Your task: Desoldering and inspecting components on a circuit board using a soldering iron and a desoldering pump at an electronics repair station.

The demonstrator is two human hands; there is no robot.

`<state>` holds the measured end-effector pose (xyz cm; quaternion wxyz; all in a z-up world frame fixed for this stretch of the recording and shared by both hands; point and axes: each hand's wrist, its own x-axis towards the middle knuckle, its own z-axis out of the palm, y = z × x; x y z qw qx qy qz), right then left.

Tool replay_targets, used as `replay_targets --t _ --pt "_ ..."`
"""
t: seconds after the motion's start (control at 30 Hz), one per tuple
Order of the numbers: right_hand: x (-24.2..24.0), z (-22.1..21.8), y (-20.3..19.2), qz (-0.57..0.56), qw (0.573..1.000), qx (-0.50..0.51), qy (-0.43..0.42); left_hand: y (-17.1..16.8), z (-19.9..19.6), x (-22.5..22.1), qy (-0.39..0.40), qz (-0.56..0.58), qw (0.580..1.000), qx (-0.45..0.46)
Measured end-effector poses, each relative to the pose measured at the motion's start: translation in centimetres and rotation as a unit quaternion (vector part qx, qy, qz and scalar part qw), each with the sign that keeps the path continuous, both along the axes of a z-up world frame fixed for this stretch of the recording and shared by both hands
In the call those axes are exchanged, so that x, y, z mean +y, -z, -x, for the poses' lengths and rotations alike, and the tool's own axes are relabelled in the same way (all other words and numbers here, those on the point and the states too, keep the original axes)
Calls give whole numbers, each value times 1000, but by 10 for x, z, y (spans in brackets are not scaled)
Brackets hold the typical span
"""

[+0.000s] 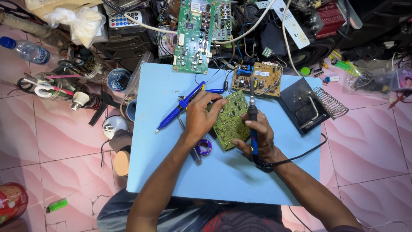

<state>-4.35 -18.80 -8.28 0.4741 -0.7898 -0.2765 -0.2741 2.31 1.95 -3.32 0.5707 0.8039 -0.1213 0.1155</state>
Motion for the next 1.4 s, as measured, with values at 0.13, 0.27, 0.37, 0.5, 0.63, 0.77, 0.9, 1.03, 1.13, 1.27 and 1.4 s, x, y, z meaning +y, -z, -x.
replay_targets --t 0.13,0.27,0.37,0.5,0.63,0.77,0.9,1.03,1.13,1.27,1.4 --pt "2 -3 -4 -5 1000 -11 11 3 0 1 -3 35 999 33" --pt "1 -8 -7 14 999 -30 23 3 2 -1 -8 52 998 38" --pt "1 -8 -10 24 998 -44 30 3 7 -2 -8 55 997 47" --pt "2 -11 -14 28 997 -72 28 5 8 -3 -9 87 994 61" --pt "7 -9 -17 26 995 -91 16 19 2 -1 -19 85 995 49" --pt "9 -10 -14 19 993 -114 11 19 4 2 -27 134 988 68" --pt "13 -10 -17 28 992 -125 17 23 1 3 -35 121 990 59" --pt "17 -11 -18 33 991 -129 8 30 -4 6 -49 97 994 4" --pt "17 -11 -13 33 988 -147 17 29 -4 8 -50 71 996 -27" --pt "15 -14 -8 36 988 -148 15 29 -3 11 -50 75 995 -36" --pt "12 -10 -7 34 990 -138 17 39 -6 7 -46 74 995 -43"
